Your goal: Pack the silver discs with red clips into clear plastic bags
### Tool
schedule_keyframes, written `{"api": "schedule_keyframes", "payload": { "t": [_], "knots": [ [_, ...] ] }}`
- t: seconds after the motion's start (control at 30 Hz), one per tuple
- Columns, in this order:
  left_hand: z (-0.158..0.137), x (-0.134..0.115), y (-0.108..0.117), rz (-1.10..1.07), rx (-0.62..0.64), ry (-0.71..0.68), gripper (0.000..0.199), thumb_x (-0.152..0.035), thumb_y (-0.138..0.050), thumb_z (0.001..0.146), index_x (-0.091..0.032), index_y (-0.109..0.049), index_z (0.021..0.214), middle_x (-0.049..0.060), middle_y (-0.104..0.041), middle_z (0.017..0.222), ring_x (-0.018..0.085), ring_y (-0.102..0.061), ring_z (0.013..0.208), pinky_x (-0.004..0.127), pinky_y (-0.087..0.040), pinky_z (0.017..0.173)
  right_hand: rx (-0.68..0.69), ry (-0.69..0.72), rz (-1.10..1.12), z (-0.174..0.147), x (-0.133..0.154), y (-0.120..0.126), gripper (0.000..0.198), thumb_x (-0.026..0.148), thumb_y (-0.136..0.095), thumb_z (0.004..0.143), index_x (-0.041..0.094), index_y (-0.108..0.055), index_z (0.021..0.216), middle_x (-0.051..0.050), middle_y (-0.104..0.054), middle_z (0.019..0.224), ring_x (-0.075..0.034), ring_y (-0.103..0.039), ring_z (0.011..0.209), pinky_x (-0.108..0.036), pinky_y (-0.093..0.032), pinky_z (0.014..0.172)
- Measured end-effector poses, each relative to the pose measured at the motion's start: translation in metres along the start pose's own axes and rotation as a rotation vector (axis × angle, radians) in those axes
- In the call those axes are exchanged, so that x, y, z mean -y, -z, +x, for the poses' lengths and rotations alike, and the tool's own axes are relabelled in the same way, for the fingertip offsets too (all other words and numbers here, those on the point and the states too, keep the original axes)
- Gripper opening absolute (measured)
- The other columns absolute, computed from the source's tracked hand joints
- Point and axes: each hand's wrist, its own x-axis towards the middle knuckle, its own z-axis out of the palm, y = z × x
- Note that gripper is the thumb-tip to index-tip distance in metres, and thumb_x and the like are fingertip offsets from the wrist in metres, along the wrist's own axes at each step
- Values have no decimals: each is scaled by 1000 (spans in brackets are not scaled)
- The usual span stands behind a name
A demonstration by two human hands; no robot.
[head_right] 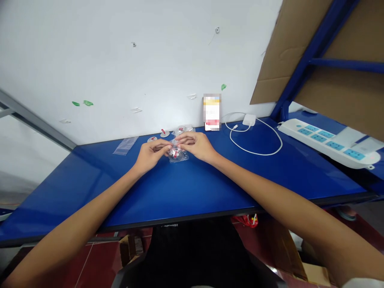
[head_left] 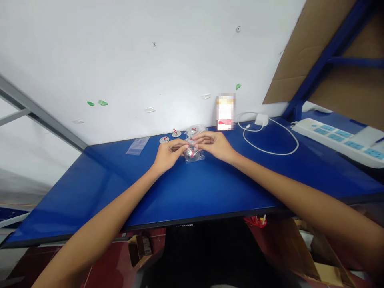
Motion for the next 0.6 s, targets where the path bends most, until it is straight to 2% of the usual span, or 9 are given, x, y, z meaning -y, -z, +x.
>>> {"api": "schedule_keyframes", "payload": {
  "t": [0.17,0.23,0.33,0.43,0.5,0.6],
  "knots": [
    [1,2,3,91,-153,-40,31,-50,-83,93,-22,-89,104,6,-86,94,22,-79,76,36,-66,74,66,-3,-12,2,3,3,36,29,-85,87,24,-86,123,-10,-86,115,-28,-84,105,-51,-67,104],
    [0,1,6,150,-141,-71,27,-48,-81,95,-25,-90,106,6,-87,102,23,-81,81,37,-66,77,78,-21,-28,2,2,4,39,28,-84,87,25,-85,126,-9,-86,118,-28,-84,106,-50,-69,102],
    [-1,1,10,217,-85,-136,23,-46,-78,99,-29,-90,108,5,-87,111,25,-83,90,39,-66,84,130,-64,-58,2,-1,6,38,31,-87,86,24,-87,124,-9,-87,108,-26,-84,97,-45,-72,90],
    [-1,3,14,273,-45,-192,21,-45,-78,100,-30,-90,108,4,-88,109,24,-84,81,37,-66,79,208,-61,-119,2,-3,8,30,34,-83,91,24,-89,119,-7,-87,94,-23,-83,83,-41,-71,82],
    [0,4,16,332,-20,-228,19,-43,-77,101,-31,-90,109,3,-88,106,22,-83,75,36,-65,76,202,-44,-154,2,-4,8,26,34,-81,93,26,-90,117,-5,-87,89,-23,-83,80,-39,-71,81],
    [2,4,21,414,-15,-323,18,-40,-76,103,-31,-90,112,2,-88,109,23,-84,86,36,-65,83,159,-45,-156,2,-4,6,25,30,-81,93,27,-90,116,-6,-87,88,-23,-84,81,-36,-70,77]
  ]
}}
